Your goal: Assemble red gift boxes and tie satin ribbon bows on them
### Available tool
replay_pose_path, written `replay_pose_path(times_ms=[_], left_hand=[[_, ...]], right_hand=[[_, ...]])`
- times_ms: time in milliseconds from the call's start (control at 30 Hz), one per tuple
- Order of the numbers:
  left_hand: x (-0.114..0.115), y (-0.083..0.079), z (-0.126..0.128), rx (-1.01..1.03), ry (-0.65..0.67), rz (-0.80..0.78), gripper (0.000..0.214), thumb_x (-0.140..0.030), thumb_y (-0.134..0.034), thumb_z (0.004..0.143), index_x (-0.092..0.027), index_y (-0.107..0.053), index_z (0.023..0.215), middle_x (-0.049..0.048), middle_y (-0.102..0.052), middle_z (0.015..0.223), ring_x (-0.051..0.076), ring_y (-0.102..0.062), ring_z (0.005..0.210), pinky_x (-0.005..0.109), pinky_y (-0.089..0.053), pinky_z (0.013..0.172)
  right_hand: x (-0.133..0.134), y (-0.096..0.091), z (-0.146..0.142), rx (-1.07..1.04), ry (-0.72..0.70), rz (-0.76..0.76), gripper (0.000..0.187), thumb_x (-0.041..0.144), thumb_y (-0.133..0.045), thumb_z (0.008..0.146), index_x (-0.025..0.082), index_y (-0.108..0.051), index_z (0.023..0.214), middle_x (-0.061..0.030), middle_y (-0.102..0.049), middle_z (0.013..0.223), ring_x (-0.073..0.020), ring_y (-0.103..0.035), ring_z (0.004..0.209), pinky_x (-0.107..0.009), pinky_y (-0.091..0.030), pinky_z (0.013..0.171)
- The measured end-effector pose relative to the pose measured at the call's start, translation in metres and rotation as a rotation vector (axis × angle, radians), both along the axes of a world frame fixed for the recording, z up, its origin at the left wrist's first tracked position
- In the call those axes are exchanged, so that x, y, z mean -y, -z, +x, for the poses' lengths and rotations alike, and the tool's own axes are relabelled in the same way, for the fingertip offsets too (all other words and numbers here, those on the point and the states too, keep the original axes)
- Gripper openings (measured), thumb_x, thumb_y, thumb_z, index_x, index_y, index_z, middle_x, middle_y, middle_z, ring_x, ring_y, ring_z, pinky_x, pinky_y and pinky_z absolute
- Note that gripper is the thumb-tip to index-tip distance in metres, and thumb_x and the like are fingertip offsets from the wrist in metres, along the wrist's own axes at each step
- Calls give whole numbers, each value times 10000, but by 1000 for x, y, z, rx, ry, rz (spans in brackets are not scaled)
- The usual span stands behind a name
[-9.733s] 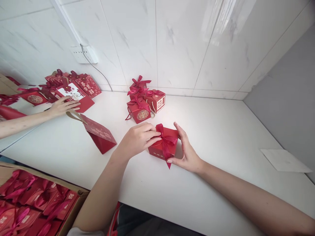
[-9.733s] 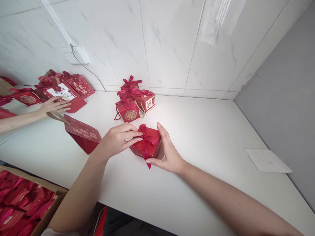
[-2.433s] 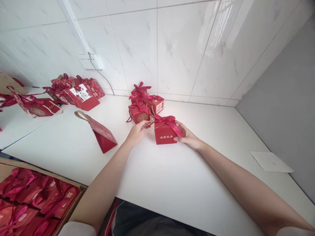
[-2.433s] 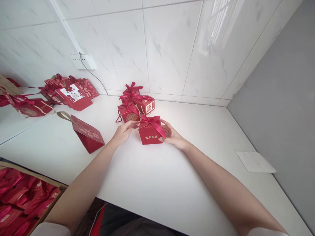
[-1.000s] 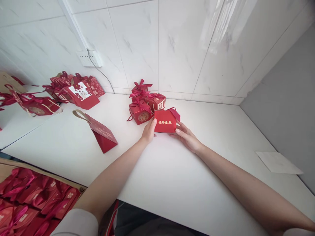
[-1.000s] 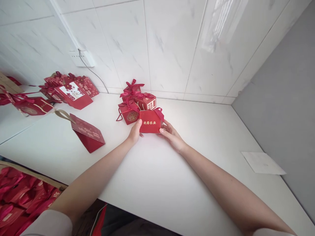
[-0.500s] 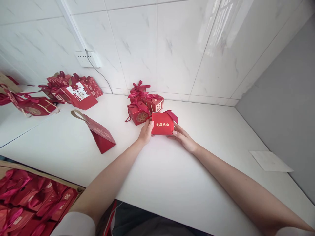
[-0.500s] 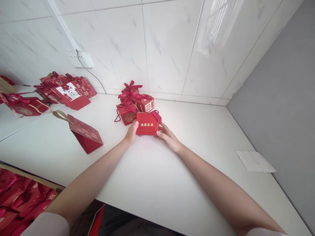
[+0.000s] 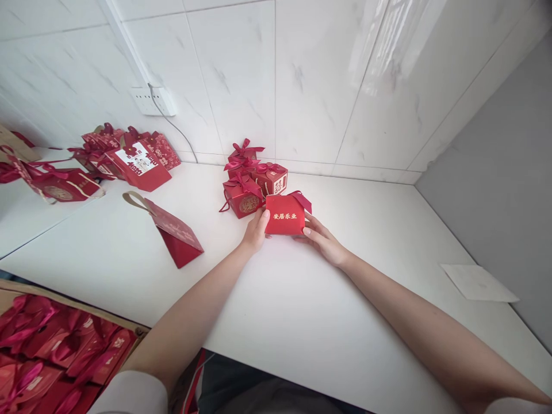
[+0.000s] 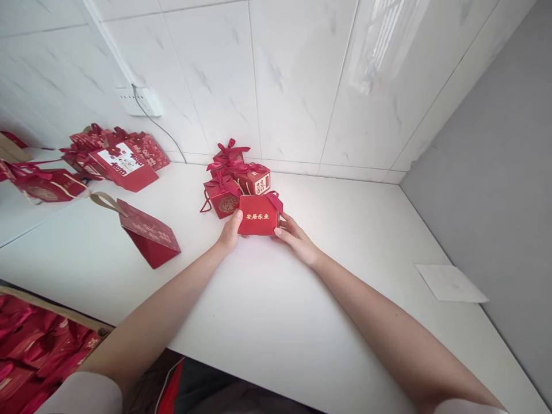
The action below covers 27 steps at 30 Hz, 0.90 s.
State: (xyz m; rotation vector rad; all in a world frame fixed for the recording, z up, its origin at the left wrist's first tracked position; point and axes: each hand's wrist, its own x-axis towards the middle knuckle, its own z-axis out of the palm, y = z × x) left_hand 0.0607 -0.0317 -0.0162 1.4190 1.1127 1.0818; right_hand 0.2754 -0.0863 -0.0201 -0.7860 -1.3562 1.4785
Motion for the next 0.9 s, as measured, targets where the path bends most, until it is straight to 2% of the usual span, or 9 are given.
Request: replay_pose_path(times_ms=[100, 200, 300, 400, 533, 667, 767, 833, 900], left_hand=[[4, -7, 1, 51, 28, -16, 629, -684, -452, 846, -206, -536, 1246, 122, -649, 1219, 285, -647, 1032, 268, -557, 555], [9, -13, 5, 246, 153, -102, 666, -706, -356, 871, -196, -546, 1255, 132, -655, 1220, 282, -662, 1016, 349, -588, 670], [14, -14, 11, 396, 230, -169, 565, -627, -515, 852, -182, -594, 1192, 129, -673, 1177, 279, -660, 1018, 398, -582, 758], [17, -13, 17, 409, 235, -181, 484, -530, -622, 833, -191, -605, 1179, 111, -663, 1195, 262, -652, 1035, 415, -568, 824], [24, -16, 19, 489, 352, -133, 614, -671, -467, 866, -267, -528, 1324, 94, -541, 1402, 305, -544, 1244, 461, -517, 941], [24, -18, 15, 371, 391, -21, 663, -625, -624, 793, -272, -521, 1344, 79, -501, 1454, 320, -448, 1349, 436, -440, 1049], [17, -15, 11, 287, 350, -38, 700, -632, -606, 798, -245, -498, 1370, 105, -539, 1417, 327, -482, 1319, 425, -469, 1008], [13, -12, 9, 241, 308, -76, 713, -681, -505, 827, -236, -481, 1384, 122, -576, 1375, 338, -540, 1253, 426, -517, 913], [11, -11, 8, 200, 279, -104, 700, -692, -433, 850, -225, -495, 1367, 133, -607, 1335, 341, -580, 1198, 404, -540, 831]], right_hand=[[3, 2, -2, 34, 56, 69, 720, 489, -583, 915, 364, -212, 1519, -78, -432, 1469, -255, -501, 1281, -491, -463, 1047], [8, 6, -5, 75, 186, 212, 799, 471, -630, 893, 400, -144, 1522, -59, -355, 1525, -261, -483, 1293, -501, -463, 1046], [10, 9, -8, 116, 162, 233, 692, 498, -633, 882, 350, -309, 1475, -51, -377, 1522, -291, -423, 1352, -503, -445, 1071], [10, 8, -10, 144, 162, 186, 635, 547, -616, 876, 305, -402, 1423, -72, -448, 1473, -315, -460, 1319, -521, -466, 1046], [10, 3, -13, 169, 230, 230, 762, 511, -641, 875, 292, -262, 1499, -97, -417, 1492, -307, -441, 1337, -513, -421, 1088], [14, -2, -13, 251, 237, 355, 869, 470, -698, 843, 301, -192, 1529, -88, -338, 1536, -300, -339, 1407, -492, -333, 1155], [15, -3, -11, 262, 175, 347, 941, 499, -666, 859, 346, -48, 1552, -64, -195, 1600, -294, -349, 1397, -483, -395, 1112], [15, -2, -9, 270, 149, 328, 899, 526, -587, 904, 373, 21, 1549, -48, -119, 1621, -284, -400, 1358, -473, -439, 1070], [14, 1, -7, 294, 161, 324, 835, 540, -529, 932, 382, 11, 1549, -40, -106, 1624, -282, -428, 1328, -468, -451, 1053]])
